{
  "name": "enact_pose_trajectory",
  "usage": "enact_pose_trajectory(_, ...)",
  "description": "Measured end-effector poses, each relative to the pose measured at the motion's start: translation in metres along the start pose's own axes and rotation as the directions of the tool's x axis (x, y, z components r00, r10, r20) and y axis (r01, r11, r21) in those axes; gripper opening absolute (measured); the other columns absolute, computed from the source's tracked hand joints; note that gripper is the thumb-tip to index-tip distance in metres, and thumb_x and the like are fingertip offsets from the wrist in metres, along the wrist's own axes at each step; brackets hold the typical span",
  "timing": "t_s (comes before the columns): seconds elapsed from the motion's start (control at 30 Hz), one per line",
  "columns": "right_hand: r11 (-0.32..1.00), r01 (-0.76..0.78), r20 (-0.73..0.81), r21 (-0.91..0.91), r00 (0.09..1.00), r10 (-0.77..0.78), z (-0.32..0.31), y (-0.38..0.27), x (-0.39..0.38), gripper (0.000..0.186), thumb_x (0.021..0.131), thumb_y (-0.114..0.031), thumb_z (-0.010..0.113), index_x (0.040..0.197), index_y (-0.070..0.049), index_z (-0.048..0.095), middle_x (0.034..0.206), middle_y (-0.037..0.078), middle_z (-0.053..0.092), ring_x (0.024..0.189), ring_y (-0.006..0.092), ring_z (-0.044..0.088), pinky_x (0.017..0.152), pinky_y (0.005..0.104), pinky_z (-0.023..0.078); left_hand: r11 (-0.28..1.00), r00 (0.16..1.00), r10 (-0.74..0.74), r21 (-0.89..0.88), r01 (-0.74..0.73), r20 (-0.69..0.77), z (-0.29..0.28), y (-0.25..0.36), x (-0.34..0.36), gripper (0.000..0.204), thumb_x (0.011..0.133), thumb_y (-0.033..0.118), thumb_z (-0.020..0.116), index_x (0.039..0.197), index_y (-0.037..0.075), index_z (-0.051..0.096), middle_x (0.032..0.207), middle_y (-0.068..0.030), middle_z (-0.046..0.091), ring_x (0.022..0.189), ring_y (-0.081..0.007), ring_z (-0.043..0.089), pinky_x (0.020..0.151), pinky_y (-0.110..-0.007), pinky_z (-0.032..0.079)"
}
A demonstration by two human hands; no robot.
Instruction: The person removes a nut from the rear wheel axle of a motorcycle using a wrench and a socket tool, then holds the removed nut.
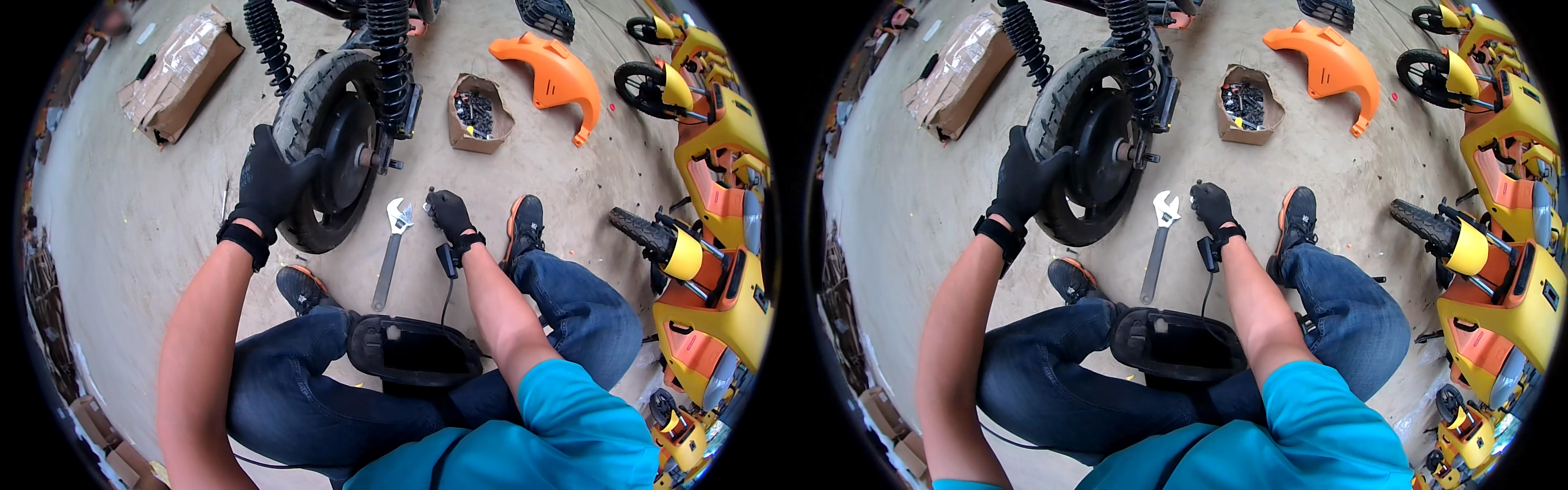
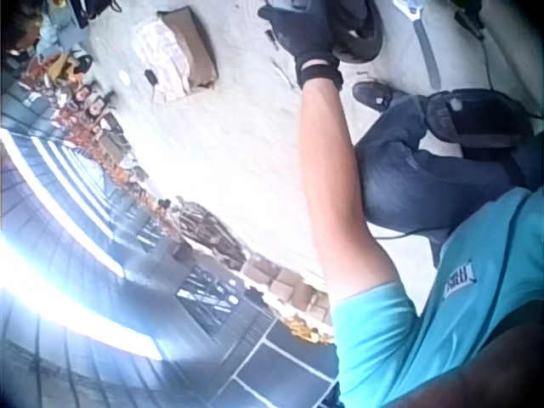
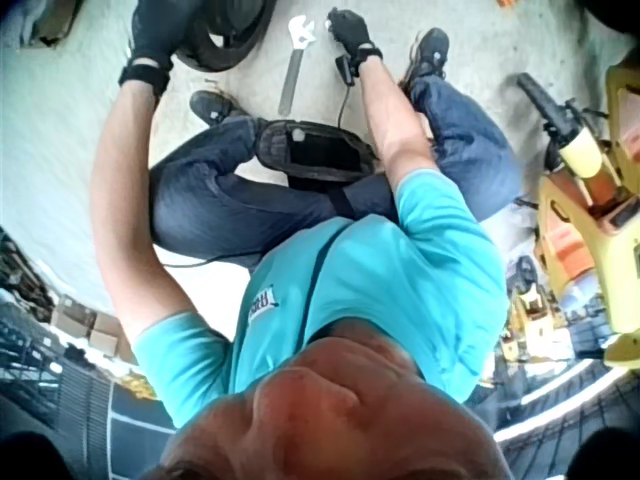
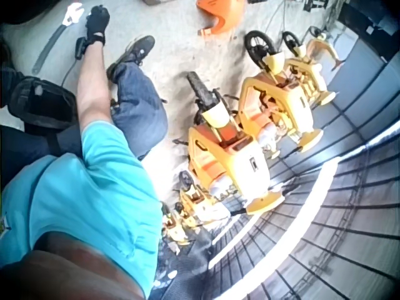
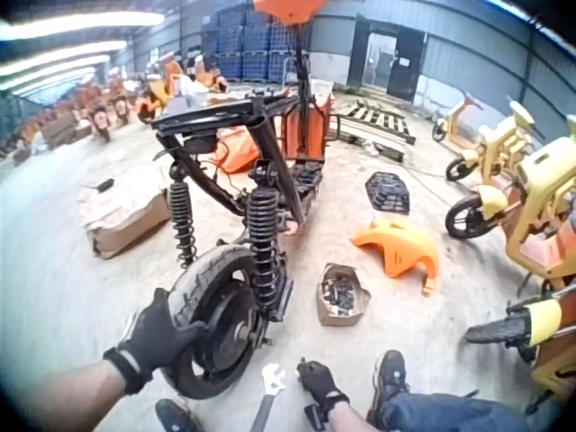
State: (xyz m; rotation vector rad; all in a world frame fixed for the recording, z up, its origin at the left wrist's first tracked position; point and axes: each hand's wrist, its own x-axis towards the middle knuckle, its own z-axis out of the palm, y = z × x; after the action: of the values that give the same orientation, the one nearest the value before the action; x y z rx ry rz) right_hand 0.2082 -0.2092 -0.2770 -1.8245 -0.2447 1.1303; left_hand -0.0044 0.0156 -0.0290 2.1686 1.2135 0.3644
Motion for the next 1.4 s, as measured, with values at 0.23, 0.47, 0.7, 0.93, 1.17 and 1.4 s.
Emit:
enact_pose_trajectory(0.23,0.996,-0.086,0.080,0.012,0.993,0.085,0.018,0.027,-0.006,0.024,0.091,-0.024,0.058,0.080,-0.003,0.061,0.069,0.006,0.061,0.057,0.0136,0.057,0.051,0.0301,0.048,0.999,1.000,0.006,-0.037,-0.006,-0.008,-0.002,0.004,-0.001,0.061,0.073,0.034,0.079,0.105,-0.006,0.046,0.096,-0.0294,0.065,0.089,-0.0379,0.067,0.078,-0.043,0.052)
enact_pose_trajectory(0.47,0.996,-0.054,0.004,0.072,0.999,0.054,0.009,0.015,-0.004,0.014,0.086,-0.017,0.059,0.082,-0.003,0.060,0.070,0.006,0.061,0.058,0.0134,0.057,0.050,0.0297,0.048,0.996,1.000,0.014,-0.093,-0.013,0.009,-0.004,0.007,-0.003,0.060,0.073,0.033,0.078,0.106,-0.006,0.046,0.099,-0.0285,0.065,0.092,-0.0363,0.067,0.080,-0.043,0.052)
enact_pose_trajectory(0.7,0.963,0.270,-0.013,-0.017,0.963,-0.270,-0.028,-0.141,-0.006,0.018,0.086,-0.019,0.059,0.085,-0.002,0.062,0.072,0.006,0.062,0.058,0.0135,0.057,0.052,0.0293,0.049,0.993,0.996,-0.009,-0.119,0.020,0.088,-0.011,0.007,-0.002,0.074,0.070,0.038,0.079,0.116,-0.006,0.042,0.108,-0.0293,0.064,0.100,-0.0376,0.066,0.085,-0.042,0.053)
enact_pose_trajectory(0.93,0.770,0.556,0.103,-0.313,0.826,-0.554,-0.081,-0.297,-0.101,0.020,0.092,-0.023,0.058,0.091,-0.003,0.061,0.076,0.002,0.060,0.064,0.0115,0.057,0.061,0.0273,0.048,0.993,0.981,-0.054,0.112,0.034,0.185,-0.033,0.012,-0.008,0.096,0.074,0.061,0.071,0.135,-0.004,0.037,0.123,-0.0279,0.060,0.113,-0.0377,0.062,0.094,-0.043,0.049)
enact_pose_trajectory(1.17,0.797,0.402,0.178,-0.451,0.915,-0.361,-0.102,-0.321,-0.218,0.029,0.094,-0.035,0.062,0.103,-0.007,0.062,0.084,0.003,0.061,0.069,0.0090,0.058,0.065,0.0243,0.050,0.886,0.978,0.205,0.430,-0.171,-0.033,-0.036,0.002,-0.029,0.071,0.079,0.046,0.070,0.129,0.003,0.045,0.117,-0.0206,0.057,0.101,-0.0352,0.064,0.084,-0.046,0.052)
enact_pose_trajectory(1.4,0.724,0.412,0.332,-0.553,0.906,-0.262,-0.084,-0.296,-0.261,0.025,0.095,-0.028,0.061,0.103,-0.005,0.062,0.084,0.002,0.062,0.069,0.0080,0.059,0.064,0.0237,0.051,0.899,0.983,0.165,0.397,-0.185,0.085,-0.049,-0.007,-0.032,0.060,0.079,0.037,0.070,0.124,0.002,0.049,0.121,-0.0226,0.057,0.106,-0.0353,0.064,0.087,-0.044,0.053)
